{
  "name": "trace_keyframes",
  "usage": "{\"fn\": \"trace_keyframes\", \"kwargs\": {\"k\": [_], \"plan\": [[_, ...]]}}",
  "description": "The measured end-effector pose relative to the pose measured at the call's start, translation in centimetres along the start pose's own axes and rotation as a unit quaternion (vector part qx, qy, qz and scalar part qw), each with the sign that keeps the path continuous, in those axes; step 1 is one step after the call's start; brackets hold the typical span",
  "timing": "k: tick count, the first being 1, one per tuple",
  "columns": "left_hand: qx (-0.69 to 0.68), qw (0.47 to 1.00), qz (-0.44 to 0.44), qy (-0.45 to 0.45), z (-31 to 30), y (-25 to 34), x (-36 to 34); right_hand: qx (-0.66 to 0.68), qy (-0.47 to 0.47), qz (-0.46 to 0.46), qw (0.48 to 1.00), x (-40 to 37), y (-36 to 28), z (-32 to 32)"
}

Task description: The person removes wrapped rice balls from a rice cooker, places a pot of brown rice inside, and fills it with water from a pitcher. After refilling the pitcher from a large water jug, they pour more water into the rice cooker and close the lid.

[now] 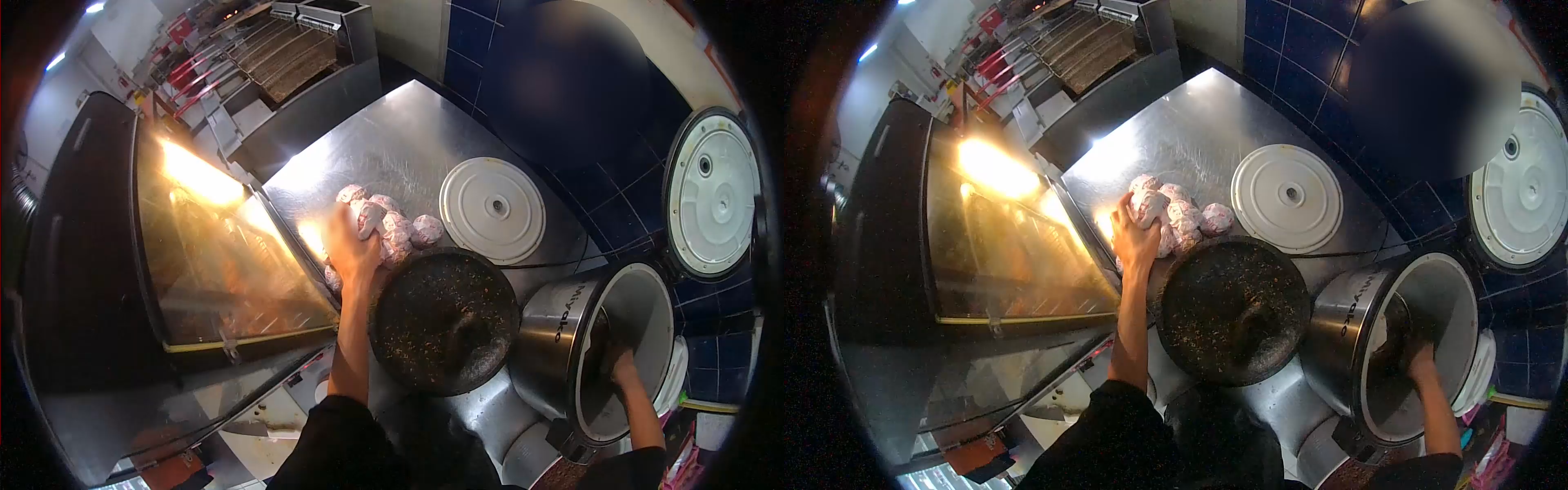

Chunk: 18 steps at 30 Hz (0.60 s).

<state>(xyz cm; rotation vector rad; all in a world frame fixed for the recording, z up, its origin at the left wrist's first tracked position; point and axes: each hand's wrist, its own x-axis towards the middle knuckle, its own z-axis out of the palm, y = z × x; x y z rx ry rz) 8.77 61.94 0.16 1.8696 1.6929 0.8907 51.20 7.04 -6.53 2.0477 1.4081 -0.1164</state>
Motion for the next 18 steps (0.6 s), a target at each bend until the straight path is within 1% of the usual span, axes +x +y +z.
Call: {"fn": "trace_keyframes", "kwargs": {"k": [1, 3, 4, 5, 7, 9, 11, 12, 13, 14, 15, 16, 17, 18], "plan": [[-0.005, 1.000, -0.002, -0.005, 0.8, -1.2, 0.6, 0.066, -0.021, 0.053, 0.996, -0.8, 0.9, -1.4], [0.154, 0.987, 0.019, -0.038, 3.1, -3.7, 1.6, 0.192, -0.042, 0.167, 0.966, -2.2, -0.3, -14.3], [0.087, 0.995, 0.046, -0.033, 2.3, -3.0, 1.2, 0.284, -0.032, 0.189, 0.939, -2.8, -0.6, -20.9], [0.036, 0.994, 0.104, 0.016, 1.6, -2.0, 0.1, 0.375, -0.022, 0.211, 0.903, -3.8, -1.2, -26.3], [-0.076, 0.984, 0.157, 0.026, 0.0, -0.2, -2.5, 0.438, 0.159, 0.237, 0.852, -6.2, -3.6, -32.1], [-0.125, 0.977, 0.173, -0.026, -1.0, 0.3, -6.2, 0.504, 0.237, 0.248, 0.793, -7.7, -7.9, -39.0], [-0.207, 0.962, 0.163, -0.076, -1.3, -0.1, -9.8, 0.632, 0.273, 0.218, 0.692, -7.4, -13.9, -43.1], [-0.206, 0.961, 0.164, -0.082, -1.9, -0.4, -11.6, 0.628, 0.255, 0.111, 0.727, -6.5, -15.7, -43.3], [-0.280, 0.953, 0.075, -0.082, -2.6, -0.7, -13.2, 0.615, 0.234, 0.003, 0.753, -4.8, -17.5, -43.0], [-0.352, 0.932, -0.014, -0.081, -3.3, -0.6, -14.1, 0.622, 0.184, -0.039, 0.760, -2.1, -19.9, -43.7], [-0.353, 0.931, -0.010, -0.089, -4.3, -0.3, -14.5, 0.639, 0.185, -0.108, 0.739, 1.3, -22.3, -44.1], [-0.387, 0.922, 0.011, -0.001, -5.7, 0.4, -14.7, 0.642, 0.177, -0.129, 0.734, 4.4, -24.4, -44.7], [-0.422, 0.902, 0.031, 0.083, -6.9, 1.0, -14.8, 0.675, 0.197, -0.133, 0.698, 7.8, -27.3, -43.9], [-0.411, 0.896, 0.112, 0.122, -8.0, 0.8, -14.6, 0.685, 0.179, -0.152, 0.689, 10.6, -29.4, -43.6]]}}
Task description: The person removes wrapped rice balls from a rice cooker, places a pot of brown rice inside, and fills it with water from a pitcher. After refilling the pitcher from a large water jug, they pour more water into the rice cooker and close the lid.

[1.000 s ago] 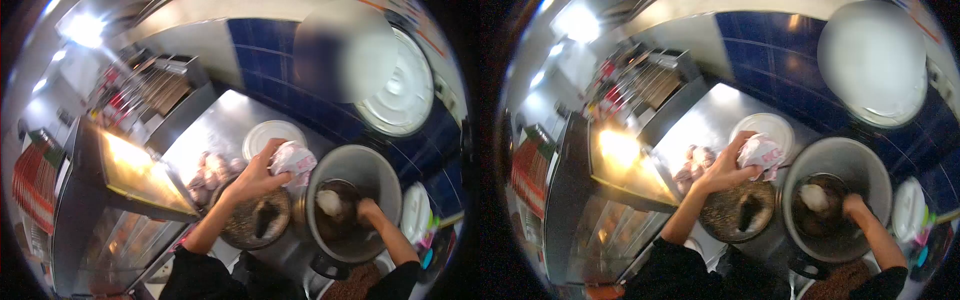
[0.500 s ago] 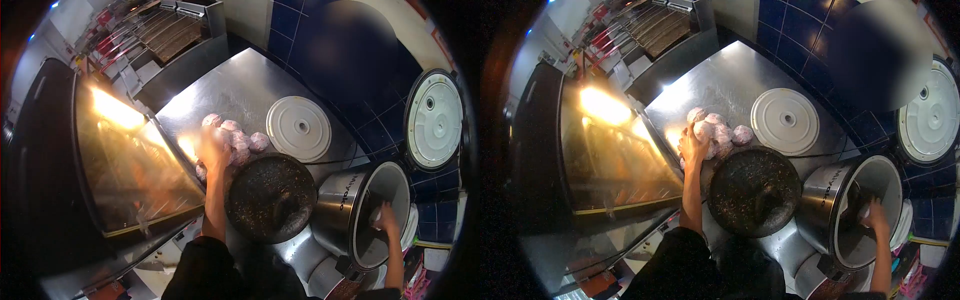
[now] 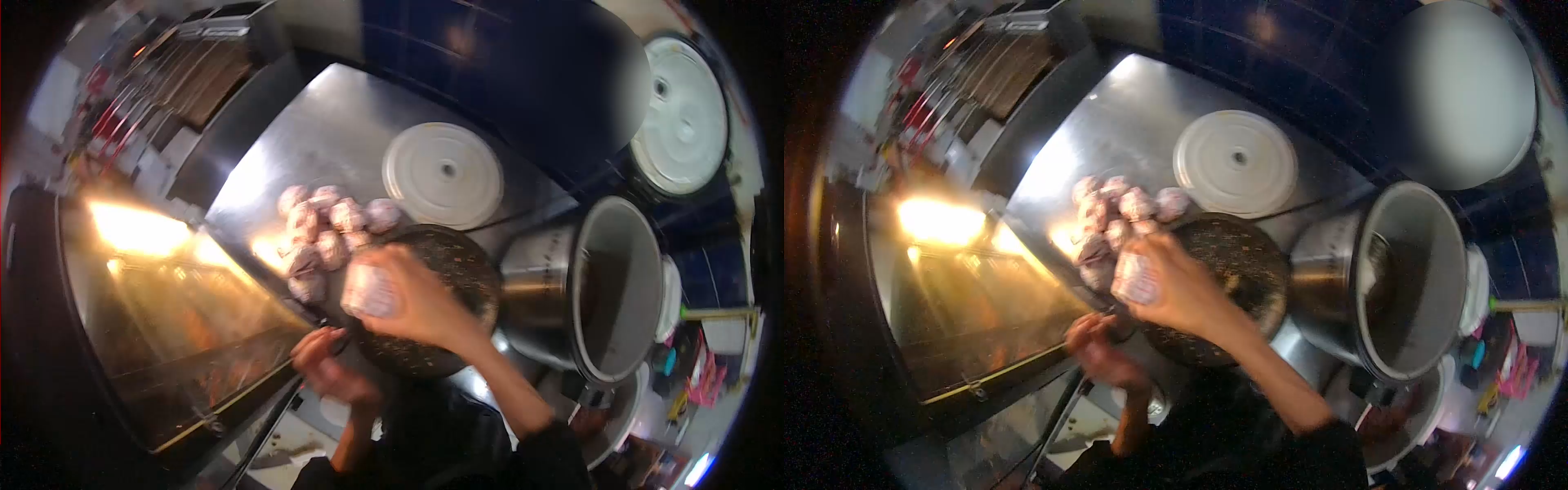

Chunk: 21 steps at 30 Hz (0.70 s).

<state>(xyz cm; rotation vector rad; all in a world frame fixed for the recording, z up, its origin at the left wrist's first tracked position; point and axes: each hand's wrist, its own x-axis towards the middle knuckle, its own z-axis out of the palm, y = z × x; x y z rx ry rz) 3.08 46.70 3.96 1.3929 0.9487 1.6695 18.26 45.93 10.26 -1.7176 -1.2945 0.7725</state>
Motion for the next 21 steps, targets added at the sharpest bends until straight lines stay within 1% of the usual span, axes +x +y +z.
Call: {"fn": "trace_keyframes", "kwargs": {"k": [1, 2, 3, 4, 5, 6, 7, 8, 9, 10, 11, 12, 13, 15, 17, 19, 20, 21], "plan": [[-0.007, 0.996, 0.085, 0.001, -0.6, 0.6, 0.5, -0.003, 0.023, -0.075, 0.997, 2.2, 2.8, 3.1], [0.002, 0.993, 0.119, 0.003, -0.6, 2.1, 1.0, 0.035, -0.033, -0.066, 0.997, 3.7, 3.1, 4.4], [0.006, 0.988, 0.151, 0.004, -0.2, 3.8, 1.4, 0.034, -0.017, -0.130, 0.991, 5.6, 6.5, 8.7], [-0.013, 0.990, 0.140, -0.019, 0.0, 4.8, 1.3, -0.029, -0.061, -0.161, 0.985, 6.5, 6.3, 9.4], [-0.029, 0.989, 0.138, -0.043, 0.2, 5.5, 0.8, -0.124, -0.078, -0.124, 0.981, 6.7, 6.8, 11.0], [-0.055, 0.987, 0.137, -0.059, 0.9, 6.0, 0.1, -0.242, -0.056, -0.133, 0.959, 6.3, 7.6, 11.9], [-0.062, 0.985, 0.117, -0.110, 1.6, 6.3, -0.3, -0.320, -0.123, -0.154, 0.927, 5.5, 7.9, 12.0], [-0.065, 0.979, 0.103, -0.163, 2.5, 6.7, -0.2, -0.301, -0.051, -0.128, 0.944, 4.3, 7.9, 12.5], [-0.078, 0.974, 0.115, -0.177, 3.7, 7.5, -0.3, -0.204, -0.042, -0.132, 0.969, 2.3, 7.3, 11.3], [-0.071, 0.951, 0.119, -0.275, 5.3, 8.8, -0.7, -0.154, 0.193, -0.263, 0.933, -1.3, 8.6, 11.1], [-0.060, 0.919, 0.127, -0.370, 7.1, 10.3, -1.2, -0.093, 0.184, -0.233, 0.950, -4.6, 8.0, 9.3], [-0.083, 0.881, 0.135, -0.446, 9.9, 12.3, -1.8, -0.056, 0.122, -0.179, 0.975, -8.1, 7.3, 7.0], [-0.101, 0.836, 0.143, -0.520, 13.4, 14.5, -2.8, -0.031, 0.058, -0.105, 0.992, -11.6, 6.7, 4.4], [-0.077, 0.719, 0.159, -0.672, 19.7, 17.8, -5.9, -0.011, 0.011, 0.004, 1.000, -18.9, 7.0, 0.9], [-0.060, 0.594, 0.232, -0.768, 25.6, 17.7, -10.1, -0.011, 0.011, 0.097, 0.995, -25.3, 9.3, 0.7], [0.072, 0.432, 0.320, -0.840, 30.4, 15.3, -14.7, -0.004, 0.066, 0.106, 0.992, -30.9, 9.4, 0.0], [0.151, 0.354, 0.352, -0.853, 32.3, 13.8, -17.0, 0.004, 0.069, 0.097, 0.993, -32.9, 8.6, -1.1], [0.227, 0.269, 0.380, -0.856, 33.7, 12.3, -19.1, 0.061, 0.097, 0.107, 0.988, -34.7, 7.3, -2.3]]}}
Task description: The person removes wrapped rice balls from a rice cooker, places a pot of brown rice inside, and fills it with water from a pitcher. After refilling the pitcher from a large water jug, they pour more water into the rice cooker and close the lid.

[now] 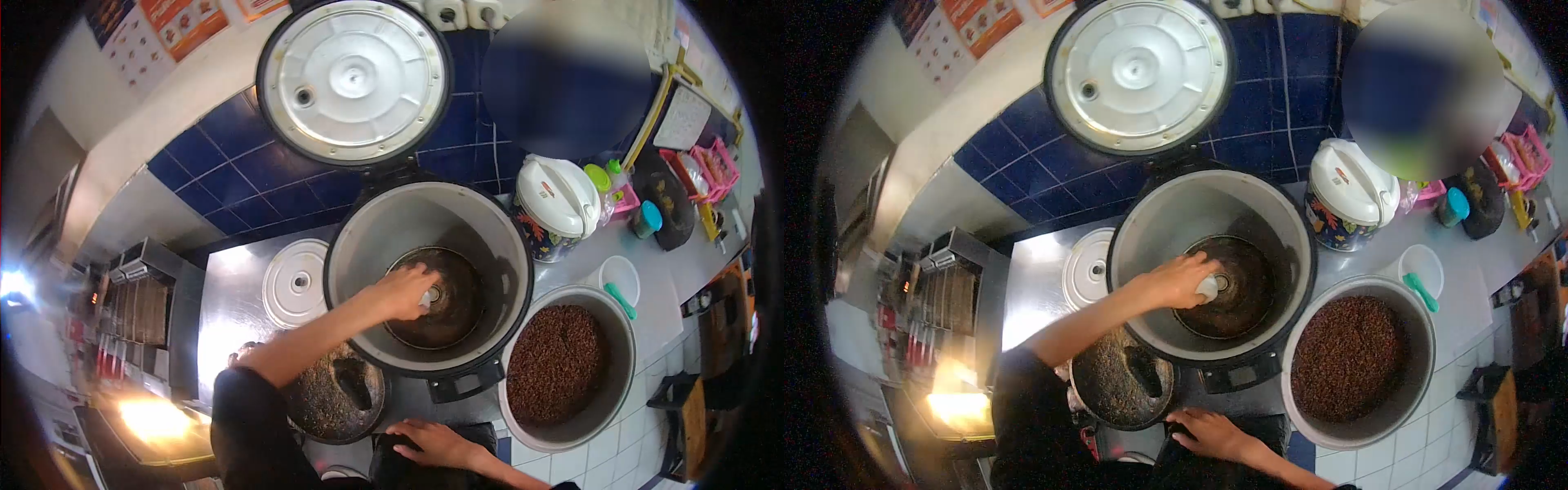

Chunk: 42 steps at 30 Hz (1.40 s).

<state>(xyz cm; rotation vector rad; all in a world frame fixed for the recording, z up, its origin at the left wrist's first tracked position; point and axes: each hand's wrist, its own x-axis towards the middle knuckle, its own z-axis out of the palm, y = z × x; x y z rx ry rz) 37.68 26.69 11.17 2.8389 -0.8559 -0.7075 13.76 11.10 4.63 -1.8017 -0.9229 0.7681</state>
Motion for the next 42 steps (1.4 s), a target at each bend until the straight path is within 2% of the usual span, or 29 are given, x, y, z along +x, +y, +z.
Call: {"fn": "trace_keyframes", "kwargs": {"k": [1, 3, 4, 6, 7, 8, 10, 14, 16, 18, 19, 22, 23, 25, 26, 28, 30, 32, 34, 36, 37, 38, 39, 40, 41, 42], "plan": [[0.008, 1.000, -0.002, -0.010, 0.9, -0.3, 1.8, 0.058, 0.024, 0.015, 0.998, -1.7, -0.9, -1.5], [0.065, 0.978, -0.045, -0.191, 2.4, -1.3, 4.5, 0.117, 0.066, 0.021, 0.991, -5.0, -1.8, -4.3], [0.071, 0.976, -0.046, -0.201, 3.7, -2.1, 5.7, 0.168, 0.105, 0.033, 0.980, -6.4, -2.2, -5.4], [0.036, 0.964, -0.099, -0.244, 7.3, -4.6, 6.9, 0.186, 0.138, 0.035, 0.972, -8.6, -1.9, -6.7], [0.095, 0.980, -0.068, -0.158, 10.2, -6.5, 6.8, 0.196, 0.157, 0.041, 0.967, -9.5, -1.5, -7.2], [0.100, 0.979, -0.068, -0.164, 9.8, -6.7, 6.9, 0.205, 0.174, 0.049, 0.962, -10.3, -1.2, -7.6], [0.027, 0.985, -0.067, -0.154, 9.3, -6.7, 7.1, 0.200, 0.164, 0.054, 0.965, -10.9, -0.9, -8.6], [-0.024, 0.991, -0.085, -0.098, 2.2, -2.9, 4.9, 0.221, 0.121, 0.044, 0.967, -10.6, -1.8, -10.8], [-0.104, 0.992, -0.026, 0.061, -0.9, -1.3, 1.9, 0.238, 0.084, 0.044, 0.967, -9.7, -2.4, -11.0], [-0.135, 0.984, -0.022, 0.112, -3.6, 0.5, -1.6, 0.333, 0.049, 0.003, 0.942, -7.9, -2.4, -10.4], [-0.160, 0.975, -0.007, 0.154, -4.9, 1.4, -3.7, 0.325, 0.034, 0.002, 0.945, -6.7, -2.6, -9.9], [-0.208, 0.958, -0.012, 0.198, -8.5, 4.2, -11.6, 0.316, -0.003, -0.016, 0.948, -3.5, -4.6, -8.3], [-0.212, 0.953, -0.028, 0.212, -9.1, 5.0, -14.4, 0.369, 0.024, -0.003, 0.929, -2.6, -6.2, -8.1], [-0.202, 0.946, -0.089, 0.239, -8.5, 6.4, -20.1, 0.467, 0.057, 0.002, 0.882, -0.8, -7.3, -7.0], [-0.207, 0.939, -0.113, 0.249, -7.3, 6.7, -22.3, 0.465, 0.031, 0.005, 0.885, 0.2, -8.4, -6.4], [-0.096, 0.930, -0.197, 0.296, -4.2, 7.7, -26.0, 0.458, 0.188, -0.025, 0.869, 2.8, -11.3, -5.4], [-0.096, 0.924, -0.245, 0.276, 0.0, 7.2, -28.2, 0.468, 0.130, 0.009, 0.874, 6.4, -11.8, -3.7], [-0.134, 0.915, -0.227, 0.307, 3.7, 6.7, -29.0, 0.470, 0.088, 0.046, 0.877, 9.4, -11.2, -1.4], [-0.178, 0.905, -0.260, 0.287, 6.6, 6.5, -29.8, 0.535, 0.031, 0.127, 0.834, 12.0, -10.1, 0.7], [-0.236, 0.861, -0.256, 0.372, 8.5, 5.6, -31.1, 0.499, 0.045, 0.150, 0.852, 13.2, -9.3, 2.8], [-0.310, 0.826, -0.229, 0.411, 9.7, 5.1, -32.0, 0.521, 0.056, 0.156, 0.837, 13.7, -8.6, 3.7], [-0.318, 0.822, -0.227, 0.414, 10.8, 4.8, -32.7, 0.544, 0.069, 0.163, 0.820, 14.0, -8.3, 4.3], [-0.382, 0.761, -0.211, 0.480, 11.9, 4.8, -33.3, 0.538, 0.071, 0.170, 0.822, 14.3, -8.4, 4.8], [-0.441, 0.690, -0.194, 0.541, 13.0, 4.8, -33.8, 0.570, 0.090, 0.176, 0.797, 14.9, -8.8, 5.3], [-0.466, 0.641, -0.201, 0.575, 14.1, 4.8, -33.8, 0.600, 0.109, 0.181, 0.771, 15.2, -9.0, 5.8], [-0.472, 0.635, -0.202, 0.577, 15.7, 4.5, -33.4, 0.595, 0.109, 0.187, 0.774, 15.5, -8.9, 6.2]]}}
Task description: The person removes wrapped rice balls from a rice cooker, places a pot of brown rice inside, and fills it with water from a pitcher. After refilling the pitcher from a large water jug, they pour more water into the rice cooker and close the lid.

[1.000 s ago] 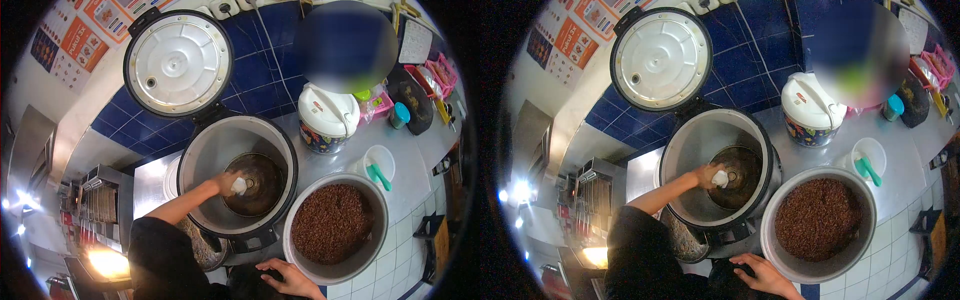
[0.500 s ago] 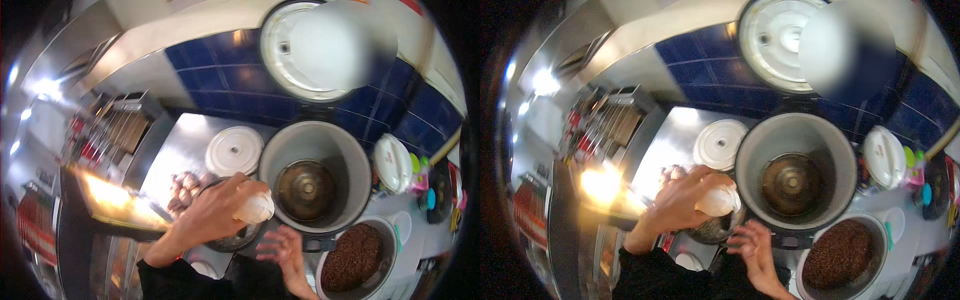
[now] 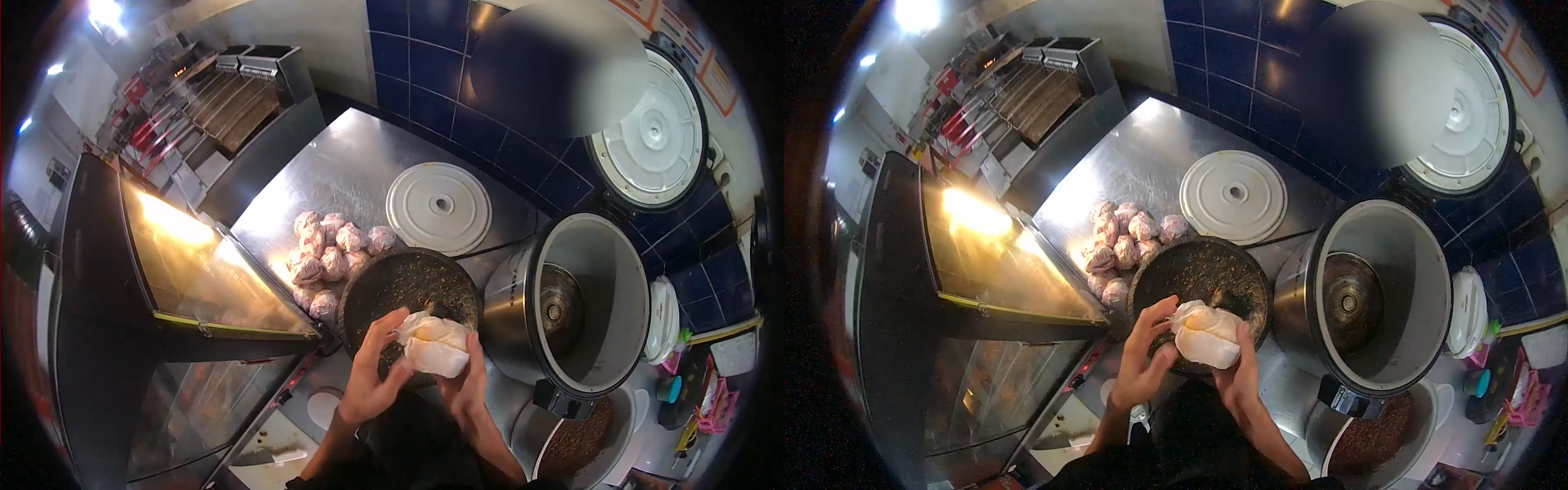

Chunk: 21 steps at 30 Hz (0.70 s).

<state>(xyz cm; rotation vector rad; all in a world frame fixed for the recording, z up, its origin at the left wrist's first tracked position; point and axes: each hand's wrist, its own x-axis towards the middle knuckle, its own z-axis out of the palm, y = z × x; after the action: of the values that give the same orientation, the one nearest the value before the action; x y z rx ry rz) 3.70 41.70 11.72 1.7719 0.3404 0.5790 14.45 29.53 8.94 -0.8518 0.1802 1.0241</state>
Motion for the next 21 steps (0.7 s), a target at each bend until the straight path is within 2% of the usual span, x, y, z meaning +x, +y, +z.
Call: {"fn": "trace_keyframes", "kwargs": {"k": [2, 3, 5, 7, 9, 10, 13, 15, 21], "plan": [[-0.152, 0.979, -0.119, 0.071, 0.9, -2.4, -0.3, -0.002, -0.008, -0.016, 1.000, 0.9, 0.6, -0.1], [-0.191, 0.968, -0.139, 0.088, 1.5, -2.0, -0.1, -0.013, -0.006, -0.015, 1.000, 1.3, 0.9, -0.1], [-0.195, 0.967, -0.133, 0.092, 2.1, -2.8, -0.3, -0.035, 0.035, -0.034, 0.998, 1.9, 1.5, -0.1], [-0.193, 0.968, -0.128, 0.093, 2.0, -4.0, -0.3, -0.037, 0.025, -0.027, 0.999, 2.1, 1.3, -0.2], [-0.160, 0.983, -0.053, 0.072, 1.0, -4.8, -0.2, -0.030, 0.017, -0.021, 0.999, 2.2, 1.0, -0.3], [-0.162, 0.983, -0.053, 0.068, 0.6, -4.7, 0.0, -0.027, 0.008, -0.016, 0.999, 2.2, 0.8, -0.3], [-0.233, 0.965, -0.118, -0.035, 0.0, -4.8, 0.1, -0.031, -0.003, -0.028, 0.999, 2.1, -0.2, -1.1], [-0.230, 0.961, -0.141, -0.063, 0.4, -5.8, -0.2, -0.047, -0.015, -0.038, 0.998, 2.0, -0.3, -3.0], [-0.147, 0.956, -0.186, -0.171, 4.9, -7.9, -2.4, -0.052, 0.080, -0.025, 0.995, -1.3, 1.0, -10.6]]}}
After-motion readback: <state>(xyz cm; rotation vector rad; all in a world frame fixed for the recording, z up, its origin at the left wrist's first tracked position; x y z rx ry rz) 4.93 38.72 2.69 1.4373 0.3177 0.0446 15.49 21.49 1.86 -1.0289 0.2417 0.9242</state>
